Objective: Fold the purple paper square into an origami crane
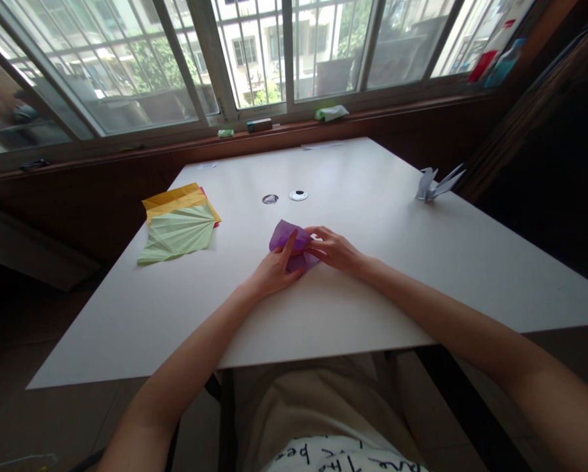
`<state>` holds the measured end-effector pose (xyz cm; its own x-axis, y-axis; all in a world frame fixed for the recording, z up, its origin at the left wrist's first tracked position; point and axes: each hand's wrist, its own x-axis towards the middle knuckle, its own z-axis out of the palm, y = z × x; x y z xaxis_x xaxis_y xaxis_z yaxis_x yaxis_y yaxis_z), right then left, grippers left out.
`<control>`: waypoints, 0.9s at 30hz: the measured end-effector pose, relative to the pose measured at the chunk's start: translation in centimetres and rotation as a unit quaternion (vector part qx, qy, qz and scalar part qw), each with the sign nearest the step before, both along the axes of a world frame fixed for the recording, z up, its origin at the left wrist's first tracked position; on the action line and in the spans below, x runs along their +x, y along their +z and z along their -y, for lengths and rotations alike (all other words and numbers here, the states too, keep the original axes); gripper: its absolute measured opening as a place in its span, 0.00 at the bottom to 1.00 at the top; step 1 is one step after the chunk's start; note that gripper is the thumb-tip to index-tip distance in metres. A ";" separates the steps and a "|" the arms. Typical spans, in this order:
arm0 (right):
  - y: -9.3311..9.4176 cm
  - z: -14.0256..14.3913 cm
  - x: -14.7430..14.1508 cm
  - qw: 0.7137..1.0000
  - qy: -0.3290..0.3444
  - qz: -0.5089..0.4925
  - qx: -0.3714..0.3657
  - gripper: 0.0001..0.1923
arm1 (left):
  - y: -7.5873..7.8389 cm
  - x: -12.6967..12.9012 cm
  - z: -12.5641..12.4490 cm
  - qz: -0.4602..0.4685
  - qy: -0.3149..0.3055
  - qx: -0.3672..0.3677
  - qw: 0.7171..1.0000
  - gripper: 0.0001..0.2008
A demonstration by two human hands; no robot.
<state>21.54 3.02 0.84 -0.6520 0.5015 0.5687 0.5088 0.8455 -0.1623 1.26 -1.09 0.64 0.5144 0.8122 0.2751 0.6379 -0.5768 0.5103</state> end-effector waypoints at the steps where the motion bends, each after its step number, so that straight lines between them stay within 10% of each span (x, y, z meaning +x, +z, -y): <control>1: 0.0 0.0 0.0 1.000 -0.002 0.003 0.002 0.09 | 0.0 0.0 0.0 0.003 -0.007 0.000 1.000 0.44; 27: -0.4 -0.2 0.0 1.000 0.012 -0.009 0.023 0.08 | -0.2 -0.1 -0.2 -0.008 -0.002 -0.002 1.000 0.43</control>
